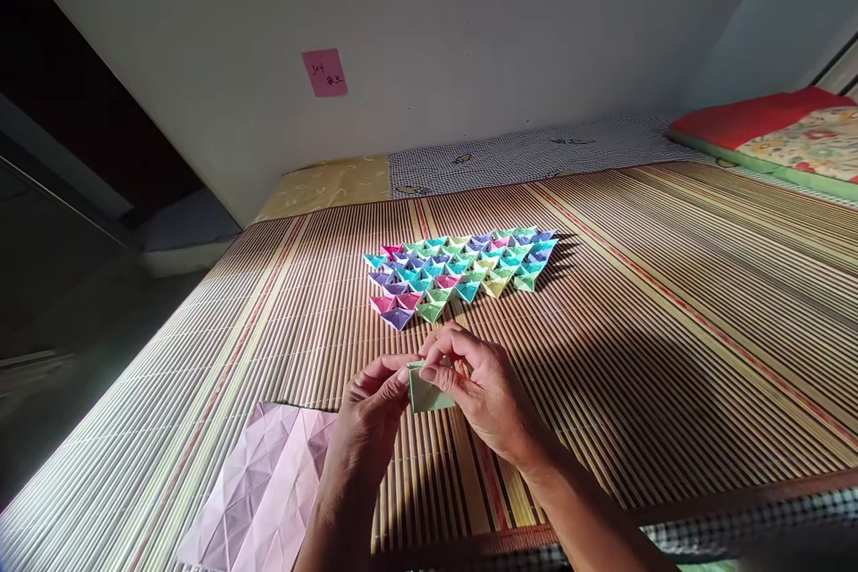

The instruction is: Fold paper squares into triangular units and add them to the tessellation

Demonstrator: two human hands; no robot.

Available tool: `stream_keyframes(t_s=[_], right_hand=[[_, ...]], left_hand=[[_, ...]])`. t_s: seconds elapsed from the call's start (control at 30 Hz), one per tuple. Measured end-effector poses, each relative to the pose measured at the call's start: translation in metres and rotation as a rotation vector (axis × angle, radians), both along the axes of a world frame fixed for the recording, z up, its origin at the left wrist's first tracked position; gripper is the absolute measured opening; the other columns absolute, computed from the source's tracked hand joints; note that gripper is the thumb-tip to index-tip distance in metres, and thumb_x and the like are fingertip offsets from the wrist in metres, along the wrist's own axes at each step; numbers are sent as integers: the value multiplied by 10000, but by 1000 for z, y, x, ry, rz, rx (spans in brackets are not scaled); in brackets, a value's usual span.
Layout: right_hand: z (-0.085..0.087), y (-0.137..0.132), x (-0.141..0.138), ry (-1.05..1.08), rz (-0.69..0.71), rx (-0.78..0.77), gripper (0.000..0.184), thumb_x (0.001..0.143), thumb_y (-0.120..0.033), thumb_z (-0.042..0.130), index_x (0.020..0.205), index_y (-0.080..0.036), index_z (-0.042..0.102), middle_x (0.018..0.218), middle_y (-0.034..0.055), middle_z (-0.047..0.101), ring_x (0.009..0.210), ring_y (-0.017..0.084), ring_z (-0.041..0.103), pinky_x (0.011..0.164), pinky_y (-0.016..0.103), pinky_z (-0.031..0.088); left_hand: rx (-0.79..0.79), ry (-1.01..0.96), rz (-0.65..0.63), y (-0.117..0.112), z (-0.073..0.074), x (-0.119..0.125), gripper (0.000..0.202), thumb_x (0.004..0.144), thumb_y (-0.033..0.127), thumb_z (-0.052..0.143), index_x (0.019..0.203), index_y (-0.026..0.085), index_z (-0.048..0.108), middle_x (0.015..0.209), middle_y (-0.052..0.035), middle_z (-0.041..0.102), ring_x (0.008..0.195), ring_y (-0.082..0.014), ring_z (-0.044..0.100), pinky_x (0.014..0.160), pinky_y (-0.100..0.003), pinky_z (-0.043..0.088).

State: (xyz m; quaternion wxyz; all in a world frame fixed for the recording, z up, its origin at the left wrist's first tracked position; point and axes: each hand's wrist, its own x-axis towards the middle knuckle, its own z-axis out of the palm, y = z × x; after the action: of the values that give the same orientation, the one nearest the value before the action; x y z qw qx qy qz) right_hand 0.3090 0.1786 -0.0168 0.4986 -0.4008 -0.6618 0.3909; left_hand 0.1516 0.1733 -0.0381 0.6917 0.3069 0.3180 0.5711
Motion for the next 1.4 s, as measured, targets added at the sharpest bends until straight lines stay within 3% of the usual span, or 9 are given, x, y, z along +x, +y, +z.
stream_keyframes(t_s=[0.13, 0.3, 0.57, 0.93, 1.23, 1.33, 1.4], right_hand=[[2, -1, -1, 16, 31, -1, 191, 956, -345, 667, 817, -216, 639, 901, 17, 646, 869, 170, 646, 783, 263, 484], [1, -1, -4, -21, 19, 46, 132, 945, -305, 678, 849, -219, 650, 897, 8, 649, 867, 163, 645, 785, 259, 476], [1, -4, -9, -172, -62, 63, 142, 954, -260, 614, 822, -206, 608, 802, -4, 609, 752, 153, 607, 711, 268, 454], [0, -6, -11, -268, -131, -9, 145, 930, -280, 588, 815, -197, 619, 772, 19, 660, 719, 176, 620, 670, 288, 452], [0, -5, -11, -178, -131, -94, 102, 882, -290, 628, 840, -199, 618, 756, 2, 651, 682, 159, 614, 615, 257, 458], [-1, -3, -11, -103, -140, -130, 150, 883, -336, 644, 879, -186, 639, 751, 2, 647, 676, 156, 613, 608, 247, 462], [-1, -2, -10, -120, -144, -149, 226, 905, -380, 625, 802, -180, 645, 671, -11, 601, 609, 141, 557, 566, 244, 421]], left_hand=[[16, 36, 51, 0, 0, 0, 204, 692, 328, 899, 715, 155, 793, 656, -31, 721, 636, -132, 594, 704, -270, 474], [69, 129, 127, 0, -4, -1, 194, 736, 339, 873, 764, 160, 804, 708, -36, 731, 688, -148, 617, 719, -272, 474], [112, 216, 126, 0, -5, -3, 257, 758, 402, 848, 735, 153, 786, 659, -18, 667, 622, -123, 531, 645, -250, 421], [111, 277, 134, -1, -7, 0, 287, 807, 420, 800, 724, 147, 766, 675, -14, 621, 665, -126, 490, 651, -241, 403], [78, 251, 62, 1, -9, -5, 282, 759, 396, 846, 692, 141, 744, 644, -9, 629, 626, -111, 505, 637, -237, 411], [85, 224, 106, 1, -10, -4, 260, 766, 381, 845, 717, 144, 751, 661, -12, 644, 634, -107, 517, 641, -231, 420], [98, 233, 143, 1, -9, -3, 259, 764, 384, 847, 723, 147, 752, 669, -15, 655, 635, -108, 529, 638, -230, 429]])
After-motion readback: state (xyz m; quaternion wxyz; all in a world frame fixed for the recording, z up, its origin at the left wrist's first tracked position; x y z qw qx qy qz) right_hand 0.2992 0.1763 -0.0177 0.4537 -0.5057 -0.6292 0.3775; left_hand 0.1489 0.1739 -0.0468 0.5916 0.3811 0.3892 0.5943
